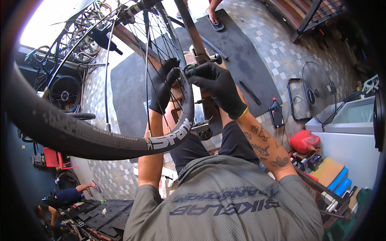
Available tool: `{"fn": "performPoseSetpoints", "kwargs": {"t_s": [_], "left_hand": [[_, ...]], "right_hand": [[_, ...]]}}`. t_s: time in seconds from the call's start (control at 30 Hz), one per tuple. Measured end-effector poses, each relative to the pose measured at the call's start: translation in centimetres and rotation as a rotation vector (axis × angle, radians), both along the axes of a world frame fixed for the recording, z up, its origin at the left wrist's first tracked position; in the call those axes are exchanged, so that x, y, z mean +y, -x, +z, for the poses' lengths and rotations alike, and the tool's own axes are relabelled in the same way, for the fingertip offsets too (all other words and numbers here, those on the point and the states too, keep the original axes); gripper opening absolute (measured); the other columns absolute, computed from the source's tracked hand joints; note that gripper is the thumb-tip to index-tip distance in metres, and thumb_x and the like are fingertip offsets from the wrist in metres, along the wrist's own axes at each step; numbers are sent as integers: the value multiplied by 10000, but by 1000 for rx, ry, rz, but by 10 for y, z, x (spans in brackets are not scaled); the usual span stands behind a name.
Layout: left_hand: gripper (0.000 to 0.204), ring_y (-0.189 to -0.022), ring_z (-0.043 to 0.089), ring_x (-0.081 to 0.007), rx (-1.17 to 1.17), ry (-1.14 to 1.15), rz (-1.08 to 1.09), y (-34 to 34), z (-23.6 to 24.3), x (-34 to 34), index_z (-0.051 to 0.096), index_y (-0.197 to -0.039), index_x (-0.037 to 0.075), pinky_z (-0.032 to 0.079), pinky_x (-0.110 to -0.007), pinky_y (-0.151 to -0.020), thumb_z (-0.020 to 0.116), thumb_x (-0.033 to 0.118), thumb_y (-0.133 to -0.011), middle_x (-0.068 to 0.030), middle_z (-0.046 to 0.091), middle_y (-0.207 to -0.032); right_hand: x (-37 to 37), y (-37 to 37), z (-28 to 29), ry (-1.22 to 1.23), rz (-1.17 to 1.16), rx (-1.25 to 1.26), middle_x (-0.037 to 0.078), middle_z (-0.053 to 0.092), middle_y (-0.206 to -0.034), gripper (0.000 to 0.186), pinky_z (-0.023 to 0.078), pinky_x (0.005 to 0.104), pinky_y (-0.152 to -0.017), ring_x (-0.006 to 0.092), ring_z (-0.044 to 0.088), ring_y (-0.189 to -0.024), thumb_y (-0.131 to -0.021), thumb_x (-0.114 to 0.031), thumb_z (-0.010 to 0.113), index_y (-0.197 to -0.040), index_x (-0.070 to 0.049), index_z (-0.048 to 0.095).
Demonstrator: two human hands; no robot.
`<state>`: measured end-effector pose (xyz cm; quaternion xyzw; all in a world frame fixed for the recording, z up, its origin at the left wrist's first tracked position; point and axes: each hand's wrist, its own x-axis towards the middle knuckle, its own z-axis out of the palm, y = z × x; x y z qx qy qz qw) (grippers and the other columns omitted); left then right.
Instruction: The person uses a small green valve tool to inflate a bicycle tire mounted on a repair stand. They repeatedly attach the tool to the valve, pump air, detach, and reattach while rotating the wheel to check alignment. The tire is gradually inflated throughout the clip.
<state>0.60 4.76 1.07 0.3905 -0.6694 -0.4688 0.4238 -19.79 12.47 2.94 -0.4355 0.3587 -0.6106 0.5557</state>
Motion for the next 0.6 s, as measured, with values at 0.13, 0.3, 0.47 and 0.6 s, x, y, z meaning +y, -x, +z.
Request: {"fn": "performPoseSetpoints", "kwargs": {"t_s": [0.13, 0.3, 0.47, 0.6], "left_hand": [[511, -1201, 616, -225, 4, 89, 9, 2, -10, -13, 552, -1399, -50, 468, -345, -1038, 621, 306, -1039, -147, 663, -1325], [551, -1291, 582, -257, -74, 141, 14, 2, -15, -27, 546, -1423, -39, 404, -374, -1116, 620, 341, -1031, -165, 639, -1375], [565, -1306, 573, -278, -64, 195, -1, 2, -20, -36, 524, -1442, -34, 446, -380, -1078, 635, 325, -1019, -177, 618, -1404], [612, -1295, 580, -272, -81, 146, 43, 4, -24, -49, 504, -1448, -33, 465, -376, -1066, 671, 347, -997, -205, 625, -1364]], "right_hand": [[18, -8, 5, -11, 138, 71, 67, 742, -902, 179, 559, 272, -771, 98, 690, -825, -849, -48, 762, -1009, 21, 717], [14, -6, 3, -38, 299, 51, 84, 750, -898, 193, 570, 281, -764, 116, 709, -807, -852, -50, 760, -1024, 23, 712], [4, -4, -3, 48, 291, 136, 95, 747, -915, 311, 570, 287, -763, 121, 706, -818, -859, -61, 756, -1148, 24, 682], [-9, -2, -10, 42, 288, 212, 101, 741, -977, 434, 564, 288, -773, 128, 700, -868, -888, -61, 723, -1298, 24, 608]]}}
